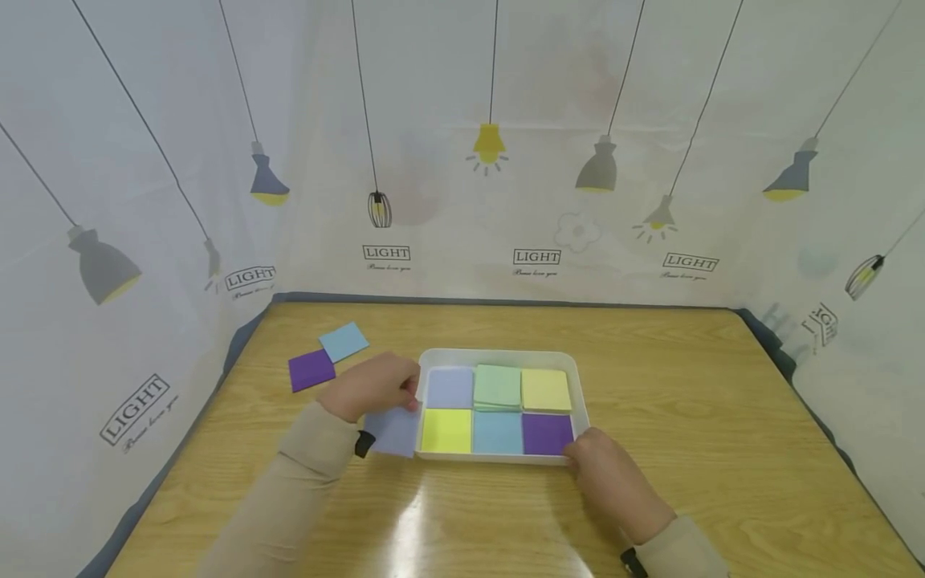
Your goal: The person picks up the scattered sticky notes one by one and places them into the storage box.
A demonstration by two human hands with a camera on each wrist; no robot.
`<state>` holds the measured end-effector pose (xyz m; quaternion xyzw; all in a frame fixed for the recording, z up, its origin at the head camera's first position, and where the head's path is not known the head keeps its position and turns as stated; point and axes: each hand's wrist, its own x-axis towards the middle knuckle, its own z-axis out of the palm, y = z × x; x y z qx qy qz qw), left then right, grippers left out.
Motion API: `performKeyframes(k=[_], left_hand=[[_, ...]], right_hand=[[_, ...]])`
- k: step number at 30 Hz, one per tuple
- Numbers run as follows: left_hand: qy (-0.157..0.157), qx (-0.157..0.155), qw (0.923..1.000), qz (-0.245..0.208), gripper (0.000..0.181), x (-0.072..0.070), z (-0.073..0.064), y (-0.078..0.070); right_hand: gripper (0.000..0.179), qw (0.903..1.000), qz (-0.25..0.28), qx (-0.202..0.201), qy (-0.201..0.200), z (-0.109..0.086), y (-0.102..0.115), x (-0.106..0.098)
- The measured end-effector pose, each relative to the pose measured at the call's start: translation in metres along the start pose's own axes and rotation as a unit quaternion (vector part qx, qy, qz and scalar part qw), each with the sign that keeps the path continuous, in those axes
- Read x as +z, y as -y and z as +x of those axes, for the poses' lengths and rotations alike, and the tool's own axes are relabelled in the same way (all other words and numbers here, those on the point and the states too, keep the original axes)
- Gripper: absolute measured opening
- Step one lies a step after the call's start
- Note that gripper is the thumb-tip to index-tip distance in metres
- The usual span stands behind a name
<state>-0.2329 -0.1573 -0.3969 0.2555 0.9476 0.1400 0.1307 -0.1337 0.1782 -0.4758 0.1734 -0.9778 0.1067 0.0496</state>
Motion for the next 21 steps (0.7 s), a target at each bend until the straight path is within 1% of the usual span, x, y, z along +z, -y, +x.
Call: performKeyframes(k=[5,10,15,18,21], left_hand=[[0.008,0.003,1.0000,-0.001,0.025,-0.004,0.008,-0.013],[0.008,0.008,0.9999,-0.003,0.025,-0.003,0.025,-0.028],[-0.004,0.020,0.9997,-0.009,0.023,0.003,0.042,-0.044],[-0.013,0.036,0.9990,-0.025,0.023,0.008,0.049,-0.054],[-0.010,0.049,0.9982,-0.032,0.024,0.013,0.055,-0.062]], right_hand=[[0.021,1.0000,-0.002,-0.002,-0.001,0.000,-0.001,0.000],[0.022,0.9999,-0.006,-0.008,-0.010,-0.001,-0.002,0.001],[0.022,1.0000,-0.004,-0.002,-0.006,-0.001,-0.002,0.002],[0.021,1.0000,0.005,0.007,0.002,0.000,-0.001,0.001],[0.021,0.9999,0.007,0.013,0.006,0.000,-0.001,0.001]])
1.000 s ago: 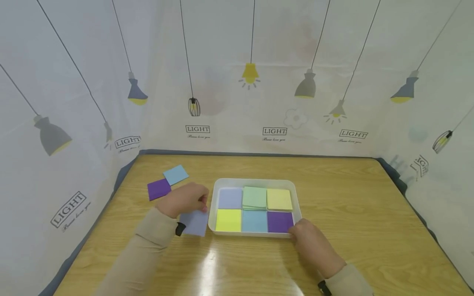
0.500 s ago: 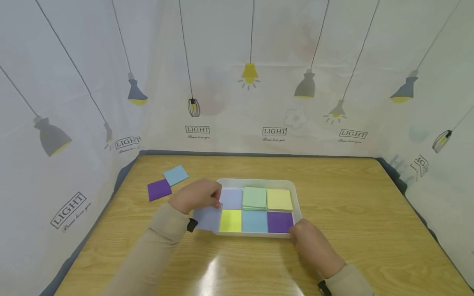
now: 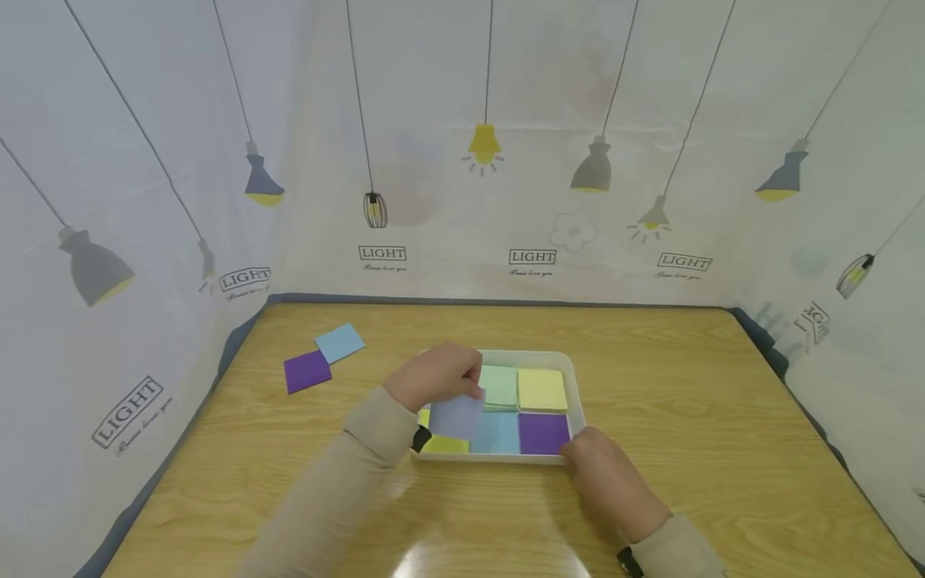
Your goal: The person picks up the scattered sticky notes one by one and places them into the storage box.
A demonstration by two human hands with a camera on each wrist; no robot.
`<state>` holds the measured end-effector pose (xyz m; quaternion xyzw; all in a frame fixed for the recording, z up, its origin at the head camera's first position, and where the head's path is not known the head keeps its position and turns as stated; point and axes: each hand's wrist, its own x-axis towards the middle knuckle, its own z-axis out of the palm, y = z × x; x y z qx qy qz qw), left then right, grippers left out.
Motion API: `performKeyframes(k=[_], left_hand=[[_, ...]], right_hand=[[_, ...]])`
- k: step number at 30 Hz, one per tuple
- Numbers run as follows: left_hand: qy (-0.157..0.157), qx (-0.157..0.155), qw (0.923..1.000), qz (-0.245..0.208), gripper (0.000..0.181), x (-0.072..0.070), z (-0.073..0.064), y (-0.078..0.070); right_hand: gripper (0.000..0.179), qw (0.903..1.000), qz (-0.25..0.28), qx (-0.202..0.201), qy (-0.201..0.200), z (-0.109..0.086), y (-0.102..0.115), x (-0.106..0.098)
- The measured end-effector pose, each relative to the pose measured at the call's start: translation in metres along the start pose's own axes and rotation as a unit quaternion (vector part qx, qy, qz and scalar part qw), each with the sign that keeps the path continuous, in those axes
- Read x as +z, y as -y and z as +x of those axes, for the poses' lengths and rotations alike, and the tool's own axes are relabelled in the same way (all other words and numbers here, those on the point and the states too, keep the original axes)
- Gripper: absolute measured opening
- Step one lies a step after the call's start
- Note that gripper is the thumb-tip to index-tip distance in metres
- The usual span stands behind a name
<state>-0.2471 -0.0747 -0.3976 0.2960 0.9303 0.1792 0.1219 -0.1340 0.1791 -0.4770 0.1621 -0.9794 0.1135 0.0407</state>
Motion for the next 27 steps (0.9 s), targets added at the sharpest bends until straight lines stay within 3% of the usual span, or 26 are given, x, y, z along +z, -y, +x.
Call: performKeyframes(k=[9,17,27], left_hand=[[0.011,0.006,0.9998,0.018,0.025,0.014,0.014,-0.009],[0.034,-0.025,0.9991,0.006,0.026,0.015,0.023,-0.016],[0.052,-0.038,0.9978,0.016,0.027,0.031,0.047,-0.023]], right_hand=[[0.021,1.0000,0.006,0.003,0.006,0.000,0.001,-0.001],[0.021,1.0000,0.004,-0.003,0.000,0.000,0.001,-0.002],[0.020,0.9999,-0.001,-0.007,-0.013,-0.001,0.000,-0.001]])
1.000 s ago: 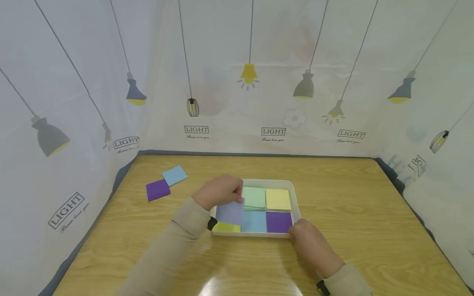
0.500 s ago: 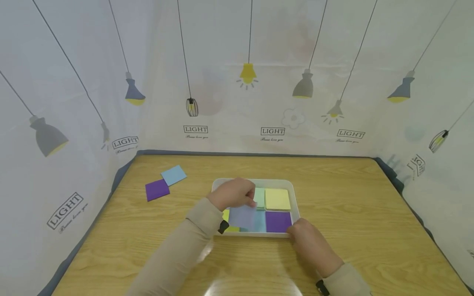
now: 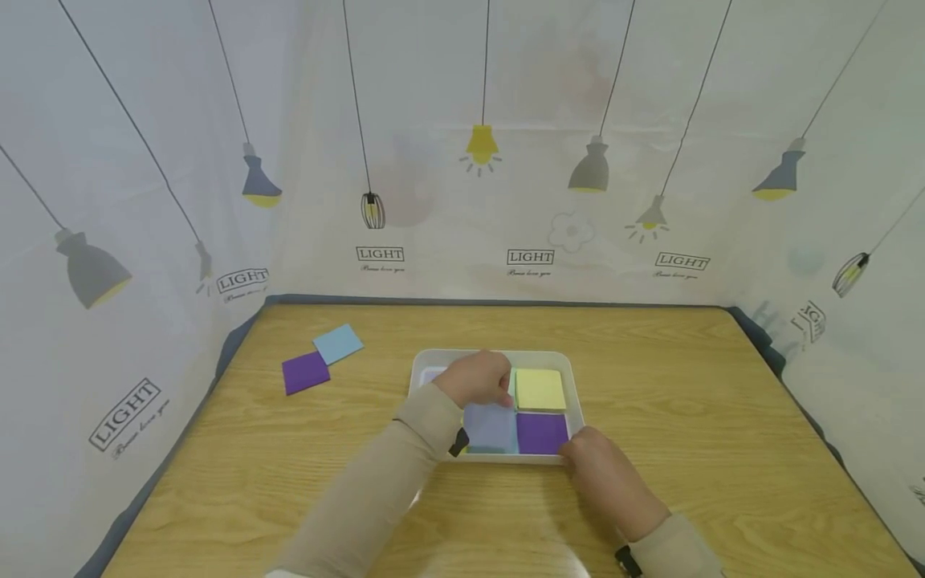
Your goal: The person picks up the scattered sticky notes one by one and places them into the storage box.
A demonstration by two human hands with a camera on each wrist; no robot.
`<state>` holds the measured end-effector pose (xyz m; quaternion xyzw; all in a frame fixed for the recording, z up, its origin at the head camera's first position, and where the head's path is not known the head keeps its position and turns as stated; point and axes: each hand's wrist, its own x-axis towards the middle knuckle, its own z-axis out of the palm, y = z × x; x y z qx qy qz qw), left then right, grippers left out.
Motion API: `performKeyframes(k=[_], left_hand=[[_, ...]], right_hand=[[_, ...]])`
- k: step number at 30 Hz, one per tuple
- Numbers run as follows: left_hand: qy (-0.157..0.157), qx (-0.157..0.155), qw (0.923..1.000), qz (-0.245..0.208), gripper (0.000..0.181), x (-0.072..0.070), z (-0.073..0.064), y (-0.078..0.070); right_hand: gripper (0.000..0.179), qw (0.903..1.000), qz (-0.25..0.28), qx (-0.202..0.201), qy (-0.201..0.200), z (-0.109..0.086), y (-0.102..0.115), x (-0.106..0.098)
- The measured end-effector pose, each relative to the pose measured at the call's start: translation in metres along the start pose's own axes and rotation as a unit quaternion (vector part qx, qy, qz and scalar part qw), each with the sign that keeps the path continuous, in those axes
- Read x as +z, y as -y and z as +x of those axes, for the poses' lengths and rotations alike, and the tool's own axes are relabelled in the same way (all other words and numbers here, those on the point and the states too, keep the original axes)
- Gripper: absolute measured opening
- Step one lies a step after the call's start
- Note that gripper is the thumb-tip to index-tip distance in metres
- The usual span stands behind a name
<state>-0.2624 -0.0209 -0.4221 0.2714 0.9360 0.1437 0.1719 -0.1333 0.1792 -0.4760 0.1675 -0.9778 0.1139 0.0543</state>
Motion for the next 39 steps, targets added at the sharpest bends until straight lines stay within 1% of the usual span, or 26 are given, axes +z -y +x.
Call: performKeyframes(k=[4,8,13,17,23,28,34,39], left_hand=[[0.005,-0.019,0.9998,-0.002,0.026,0.007,0.005,-0.003],[0.007,-0.026,0.9996,0.002,0.025,0.014,0.008,-0.004],[0.006,-0.032,0.9995,0.007,0.026,0.021,0.008,-0.004],[0.005,-0.039,0.9992,0.010,0.027,0.024,0.006,-0.003],[-0.001,-0.033,0.9993,0.018,0.026,0.025,0.004,-0.003],[0.000,-0.033,0.9994,0.013,0.025,0.023,0.000,-0.002],[-0.002,-0.014,0.9999,0.007,0.023,0.022,-0.003,0.001],[0.005,-0.007,0.9999,-0.007,0.022,0.020,-0.003,0.003]], right_hand=[[0.020,1.0000,0.001,0.000,-0.001,0.000,0.000,-0.001],[0.021,1.0000,0.007,0.003,0.001,-0.001,0.000,-0.001],[0.022,0.9999,0.009,0.006,0.003,-0.001,-0.001,0.001],[0.021,0.9999,0.010,0.009,0.005,-0.001,-0.001,0.002],[0.019,0.9997,0.020,0.013,0.009,-0.001,-0.001,0.001],[0.019,0.9996,0.022,0.014,0.011,-0.002,-0.001,0.001],[0.020,0.9996,0.024,0.012,0.007,-0.004,-0.002,0.001],[0.022,0.9998,0.018,0.005,0.000,-0.004,-0.003,0.001]])
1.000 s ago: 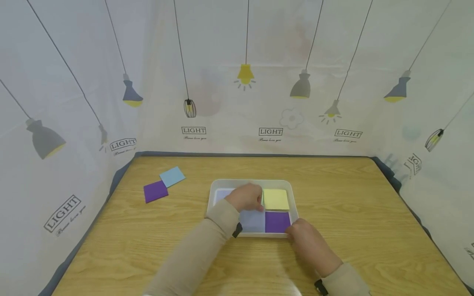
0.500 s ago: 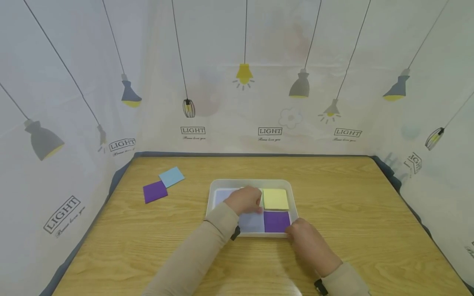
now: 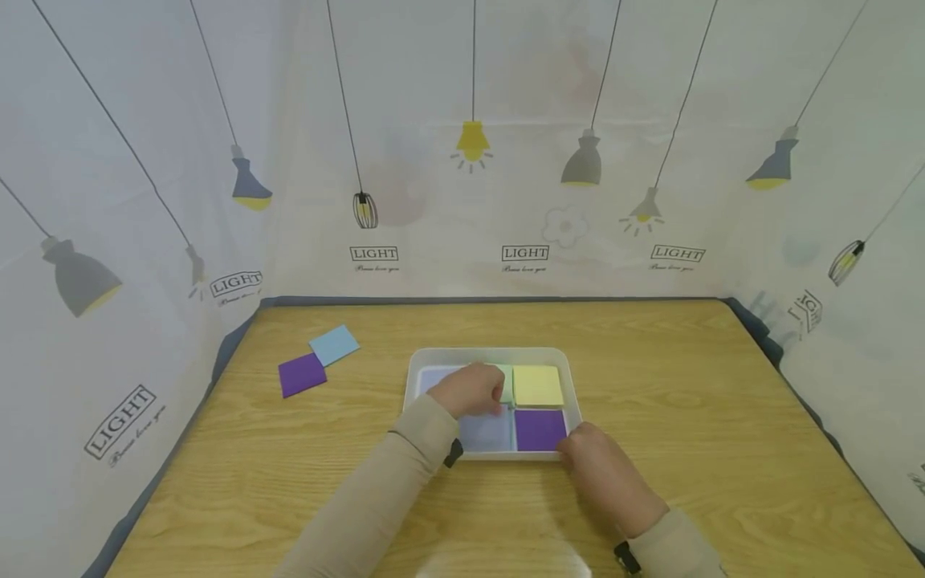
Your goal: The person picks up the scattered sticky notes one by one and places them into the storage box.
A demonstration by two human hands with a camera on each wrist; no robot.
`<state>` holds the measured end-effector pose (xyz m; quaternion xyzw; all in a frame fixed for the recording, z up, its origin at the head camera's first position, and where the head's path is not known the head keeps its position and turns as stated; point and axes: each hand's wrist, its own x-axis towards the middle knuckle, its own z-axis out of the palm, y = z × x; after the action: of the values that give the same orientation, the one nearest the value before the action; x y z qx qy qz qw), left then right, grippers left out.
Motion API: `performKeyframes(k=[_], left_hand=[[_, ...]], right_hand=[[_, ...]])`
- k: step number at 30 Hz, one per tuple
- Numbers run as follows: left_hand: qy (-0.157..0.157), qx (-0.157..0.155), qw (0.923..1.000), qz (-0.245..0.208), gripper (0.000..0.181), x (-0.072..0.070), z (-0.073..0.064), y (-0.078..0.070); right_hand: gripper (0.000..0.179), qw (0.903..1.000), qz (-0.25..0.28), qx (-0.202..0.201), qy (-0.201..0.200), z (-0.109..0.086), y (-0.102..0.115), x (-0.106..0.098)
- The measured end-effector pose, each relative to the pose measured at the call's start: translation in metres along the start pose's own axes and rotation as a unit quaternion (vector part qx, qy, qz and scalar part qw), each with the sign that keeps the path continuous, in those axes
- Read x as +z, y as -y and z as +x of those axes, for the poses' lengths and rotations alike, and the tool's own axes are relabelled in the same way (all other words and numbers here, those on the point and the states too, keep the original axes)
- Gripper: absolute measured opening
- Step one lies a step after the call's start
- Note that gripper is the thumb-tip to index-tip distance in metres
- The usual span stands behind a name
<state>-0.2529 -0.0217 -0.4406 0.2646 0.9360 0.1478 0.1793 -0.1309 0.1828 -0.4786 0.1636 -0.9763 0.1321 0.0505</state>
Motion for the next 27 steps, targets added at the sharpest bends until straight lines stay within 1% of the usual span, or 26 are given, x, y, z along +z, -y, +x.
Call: performKeyframes(k=[4,7,10,13,17,21,27], left_hand=[[0.002,0.007,1.0000,0.002,0.022,-0.003,-0.001,0.004],[-0.014,0.008,0.9999,-0.006,0.022,-0.011,-0.002,0.010],[-0.033,-0.004,0.9993,-0.016,0.020,-0.026,-0.005,0.017],[-0.048,-0.024,0.9985,-0.013,0.018,-0.039,-0.007,0.025],[-0.066,-0.047,0.9966,-0.011,0.016,-0.051,-0.010,0.037],[-0.074,-0.058,0.9955,-0.007,0.017,-0.056,-0.010,0.044],[-0.066,-0.070,0.9954,0.001,0.021,-0.053,-0.005,0.050]], right_hand=[[0.023,1.0000,-0.001,-0.001,0.001,0.000,-0.001,0.000],[0.023,1.0000,0.000,-0.001,0.004,0.000,-0.001,0.001],[0.021,1.0000,-0.001,0.000,0.006,0.001,-0.001,0.000],[0.020,1.0000,-0.003,0.000,0.008,0.001,-0.001,-0.001],[0.022,1.0000,-0.003,-0.004,0.007,0.002,-0.001,-0.001],[0.023,0.9999,-0.005,-0.010,0.001,0.002,-0.001,-0.001],[0.023,1.0000,-0.005,-0.008,0.000,0.002,-0.001,0.000]])
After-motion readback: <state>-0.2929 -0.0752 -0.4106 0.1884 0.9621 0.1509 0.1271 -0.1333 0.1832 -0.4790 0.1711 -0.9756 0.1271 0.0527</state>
